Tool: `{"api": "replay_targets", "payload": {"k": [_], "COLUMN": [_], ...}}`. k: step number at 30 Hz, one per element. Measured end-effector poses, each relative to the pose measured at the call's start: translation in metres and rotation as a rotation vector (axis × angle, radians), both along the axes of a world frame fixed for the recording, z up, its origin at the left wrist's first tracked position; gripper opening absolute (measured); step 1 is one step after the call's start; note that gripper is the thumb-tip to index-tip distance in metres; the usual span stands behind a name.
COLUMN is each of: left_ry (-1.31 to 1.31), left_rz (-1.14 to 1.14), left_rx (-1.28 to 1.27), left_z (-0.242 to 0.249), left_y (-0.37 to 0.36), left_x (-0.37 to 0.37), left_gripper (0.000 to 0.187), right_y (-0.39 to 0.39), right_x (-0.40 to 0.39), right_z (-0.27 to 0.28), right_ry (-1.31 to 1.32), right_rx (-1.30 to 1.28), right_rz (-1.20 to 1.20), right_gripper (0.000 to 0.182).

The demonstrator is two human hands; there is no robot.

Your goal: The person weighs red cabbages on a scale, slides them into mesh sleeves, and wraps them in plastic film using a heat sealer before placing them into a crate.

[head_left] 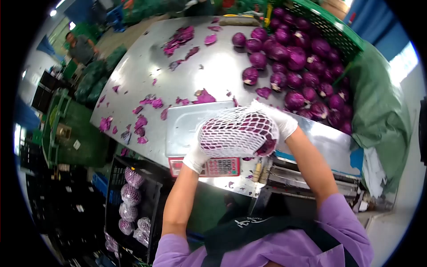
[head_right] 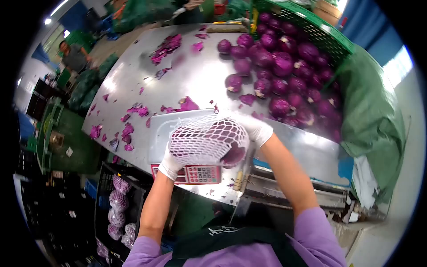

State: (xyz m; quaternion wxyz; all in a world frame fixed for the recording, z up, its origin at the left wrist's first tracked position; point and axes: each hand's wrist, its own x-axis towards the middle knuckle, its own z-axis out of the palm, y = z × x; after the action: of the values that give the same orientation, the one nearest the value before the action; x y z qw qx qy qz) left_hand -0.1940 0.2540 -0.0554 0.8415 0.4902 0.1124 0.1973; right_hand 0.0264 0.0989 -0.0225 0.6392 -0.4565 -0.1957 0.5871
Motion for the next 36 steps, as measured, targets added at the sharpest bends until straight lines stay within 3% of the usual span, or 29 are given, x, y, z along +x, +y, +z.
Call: {"api": "replay_targets", "payload": {"k": [1, 2, 3, 5, 6, 8, 12, 13, 15, 16, 17, 20, 21, 23, 24, 25, 27, 29, 31, 32, 33, 36], "left_ry": [-0.001, 0.018, 0.05, 0.14, 0.105, 0.105, 0.138, 0.02, 0.006, -0.051, -0.044, 0.054, 0.064, -0.061, 0.017, 0.147, 0.407, 0.568, 0.789, 0.652, 0.505, 0.382], "left_rz": [-0.043, -0.244, -0.447, -0.453, -0.575, -0.795, -0.954, -0.996, -0.984, -1.011, -1.024, -1.006, -1.009, -0.833, -0.575, -0.398, -0.283, -0.388, -0.623, -0.577, -0.522, -0.524], "left_rx": [-0.006, -0.258, -0.512, -0.299, -0.173, 0.017, 0.182, 0.37, 0.58, 0.575, 0.575, 0.362, 0.365, -0.1, 0.119, 0.028, 0.398, 0.374, 0.231, 0.471, 0.705, 0.728], "left_z": [0.013, 0.037, 0.05, 0.059, 0.07, 0.103, 0.097, 0.08, 0.062, 0.029, 0.028, 0.023, 0.015, 0.014, 0.02, 0.025, 0.036, 0.043, 0.06, 0.032, 0.035, 0.028], "left_y": [-0.009, -0.018, -0.028, -0.058, -0.078, -0.12, -0.194, -0.202, -0.223, -0.231, -0.239, -0.253, -0.255, -0.256, -0.255, -0.254, -0.238, -0.231, -0.24, -0.25, -0.274, -0.279], "left_x": [0.015, 0.037, 0.061, 0.109, 0.13, 0.16, 0.208, 0.225, 0.236, 0.247, 0.247, 0.253, 0.255, 0.256, 0.249, 0.247, 0.225, 0.193, 0.17, 0.162, 0.159, 0.17], "left_gripper": [0.044, 0.04, 0.037, 0.034, 0.034, 0.037, 0.04, 0.042, 0.042, 0.042, 0.042, 0.037, 0.037, 0.038, 0.047, 0.044, 0.047, 0.05, 0.059, 0.06, 0.062, 0.066], "right_y": [-0.023, -0.044, -0.069, -0.125, -0.148, -0.201, -0.283, -0.3, -0.319, -0.326, -0.325, -0.33, -0.334, -0.344, -0.355, -0.367, -0.397, -0.421, -0.425, -0.415, -0.403, -0.395], "right_x": [0.011, 0.025, 0.03, 0.059, 0.069, 0.086, 0.109, 0.111, 0.119, 0.121, 0.117, 0.116, 0.114, 0.119, 0.12, 0.119, 0.113, 0.093, 0.054, 0.039, 0.019, 0.007], "right_z": [0.013, 0.036, 0.058, 0.072, 0.082, 0.089, 0.086, 0.084, 0.066, 0.056, 0.053, 0.046, 0.043, 0.036, 0.035, 0.034, 0.035, 0.032, 0.022, 0.02, 0.021, 0.013], "right_ry": [-0.068, -0.344, -0.313, -0.344, -0.522, -0.546, -0.642, -0.666, -0.767, -0.85, -0.768, -0.732, -0.603, -0.482, -0.497, -0.509, -0.512, -0.666, -0.632, -0.604, -0.51, -0.528], "right_rx": [0.074, 0.104, 0.118, 0.102, 0.114, 0.008, -0.117, -0.236, -0.213, -0.289, -0.307, -0.325, -0.197, 0.023, 0.02, 0.016, 0.05, -0.41, -0.366, -0.249, -0.191, -0.272], "right_rz": [-0.008, 0.131, 0.094, 0.124, 0.142, 0.098, 0.077, 0.063, 0.17, 0.245, 0.204, 0.281, 0.208, 0.081, -0.072, -0.225, -0.332, -0.301, -0.304, -0.258, -0.391, -0.497], "right_gripper": [0.039, 0.029, 0.022, 0.021, 0.021, 0.018, 0.015, 0.017, 0.017, 0.02, 0.025, 0.035, 0.042, 0.062, 0.065, 0.068, 0.071, 0.067, 0.064, 0.067, 0.071, 0.074]}}
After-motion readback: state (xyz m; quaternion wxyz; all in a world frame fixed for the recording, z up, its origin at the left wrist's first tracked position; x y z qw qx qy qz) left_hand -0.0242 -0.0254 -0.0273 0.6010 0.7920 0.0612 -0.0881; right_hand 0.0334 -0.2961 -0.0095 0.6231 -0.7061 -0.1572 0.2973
